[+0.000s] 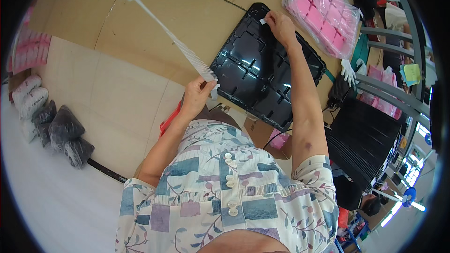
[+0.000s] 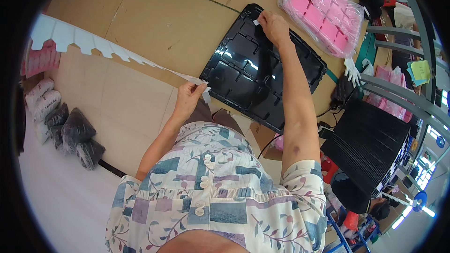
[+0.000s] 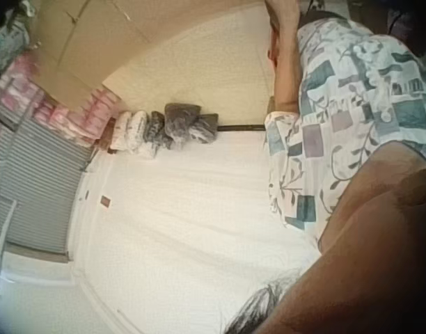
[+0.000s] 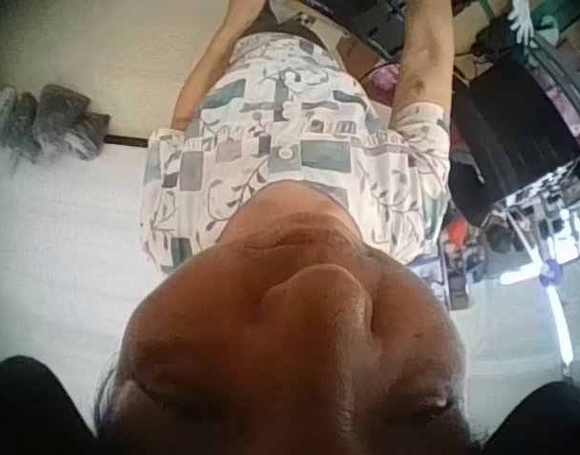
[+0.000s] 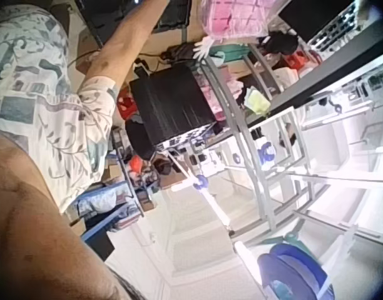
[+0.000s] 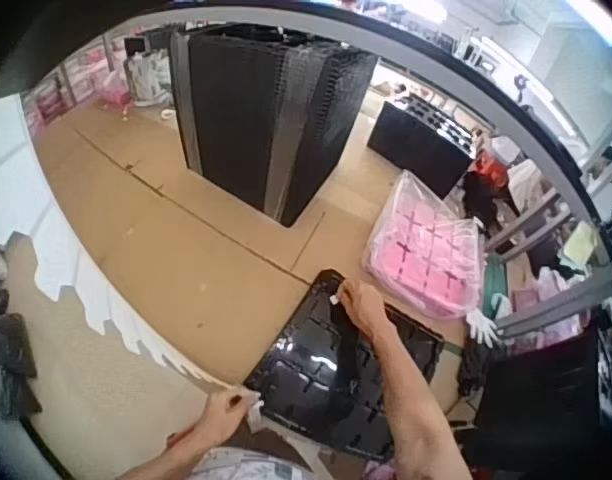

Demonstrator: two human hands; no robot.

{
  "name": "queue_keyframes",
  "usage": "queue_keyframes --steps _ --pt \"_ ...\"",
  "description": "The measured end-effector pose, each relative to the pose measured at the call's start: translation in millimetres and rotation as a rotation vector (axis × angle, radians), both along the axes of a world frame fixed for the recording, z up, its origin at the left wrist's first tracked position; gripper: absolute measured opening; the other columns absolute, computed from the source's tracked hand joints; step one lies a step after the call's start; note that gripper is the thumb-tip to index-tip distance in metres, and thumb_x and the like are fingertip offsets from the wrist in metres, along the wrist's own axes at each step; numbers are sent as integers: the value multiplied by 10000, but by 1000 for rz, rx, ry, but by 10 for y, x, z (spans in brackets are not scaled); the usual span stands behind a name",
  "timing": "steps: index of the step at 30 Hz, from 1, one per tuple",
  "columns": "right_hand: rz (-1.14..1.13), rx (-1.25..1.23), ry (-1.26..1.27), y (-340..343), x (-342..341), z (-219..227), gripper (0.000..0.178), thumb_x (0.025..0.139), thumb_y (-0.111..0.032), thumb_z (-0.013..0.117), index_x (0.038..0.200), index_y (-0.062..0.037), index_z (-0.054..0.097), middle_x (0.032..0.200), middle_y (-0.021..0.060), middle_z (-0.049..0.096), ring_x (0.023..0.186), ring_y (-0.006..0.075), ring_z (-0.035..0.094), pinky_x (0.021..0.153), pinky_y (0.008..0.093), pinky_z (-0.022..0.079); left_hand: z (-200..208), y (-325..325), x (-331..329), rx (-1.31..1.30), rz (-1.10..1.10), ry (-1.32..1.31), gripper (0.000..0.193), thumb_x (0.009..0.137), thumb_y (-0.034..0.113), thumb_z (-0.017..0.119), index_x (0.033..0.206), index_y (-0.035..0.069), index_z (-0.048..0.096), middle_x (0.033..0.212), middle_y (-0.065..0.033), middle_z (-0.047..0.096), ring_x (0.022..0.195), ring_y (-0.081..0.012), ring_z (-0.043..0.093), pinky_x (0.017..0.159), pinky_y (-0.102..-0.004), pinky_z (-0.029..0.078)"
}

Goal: The person repeatedly assembles black plastic trays by applying white adhesive strips to the edges and then placing pink foam inserts into the compartments. The person smooths the foam to ensure it fits and then moves the completed tray aside to begin the process again with a new tray.

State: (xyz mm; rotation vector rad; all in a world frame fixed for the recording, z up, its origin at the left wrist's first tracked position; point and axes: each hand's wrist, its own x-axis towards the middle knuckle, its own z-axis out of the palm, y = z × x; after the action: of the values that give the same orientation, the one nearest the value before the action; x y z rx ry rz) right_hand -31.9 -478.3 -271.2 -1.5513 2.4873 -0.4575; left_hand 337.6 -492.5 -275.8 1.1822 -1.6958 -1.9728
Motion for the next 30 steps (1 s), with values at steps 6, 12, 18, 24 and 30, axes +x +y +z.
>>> queue_keyframes --steps 6,12,18,24,30 --pt "-17 -16 149 -58 124 -32 163 907 -262 622 935 -103 644 933 121 670 866 354 656 753 467 516 52 -58 -77 102 3 -12 147 948 137 649 955 -2 694 777 36 614 688 -43 497 613 -232 407" --pt "34 17 147 -46 -33 -108 176 918 -235 591 920 -65 634 876 138 670 813 368 664 726 453 533 76 -66 -116 87 -8 -54 137 948 147 654 893 22 671 741 44 583 678 -41 492 605 -232 405" --pt "81 20 544 -132 162 -270 149 882 -167 572 837 -25 579 813 158 665 661 318 683 586 420 557 70 -52 -151 83 6 -105 152 948 160 655 877 26 668 703 51 558 643 -39 474 579 -234 387" --pt "48 -62 486 -85 169 -348 141 847 -166 617 860 -41 553 774 123 633 635 289 676 552 405 553 23 -55 -188 8 -4 -121 159 950 166 651 867 32 666 695 50 548 638 -41 467 574 -234 377" --pt "71 -123 392 7 172 -301 151 873 -186 625 873 -56 548 790 122 630 670 297 669 568 408 544 -17 -72 -189 56 -24 -86 144 954 165 647 901 33 667 722 48 566 673 -41 489 616 -229 402"
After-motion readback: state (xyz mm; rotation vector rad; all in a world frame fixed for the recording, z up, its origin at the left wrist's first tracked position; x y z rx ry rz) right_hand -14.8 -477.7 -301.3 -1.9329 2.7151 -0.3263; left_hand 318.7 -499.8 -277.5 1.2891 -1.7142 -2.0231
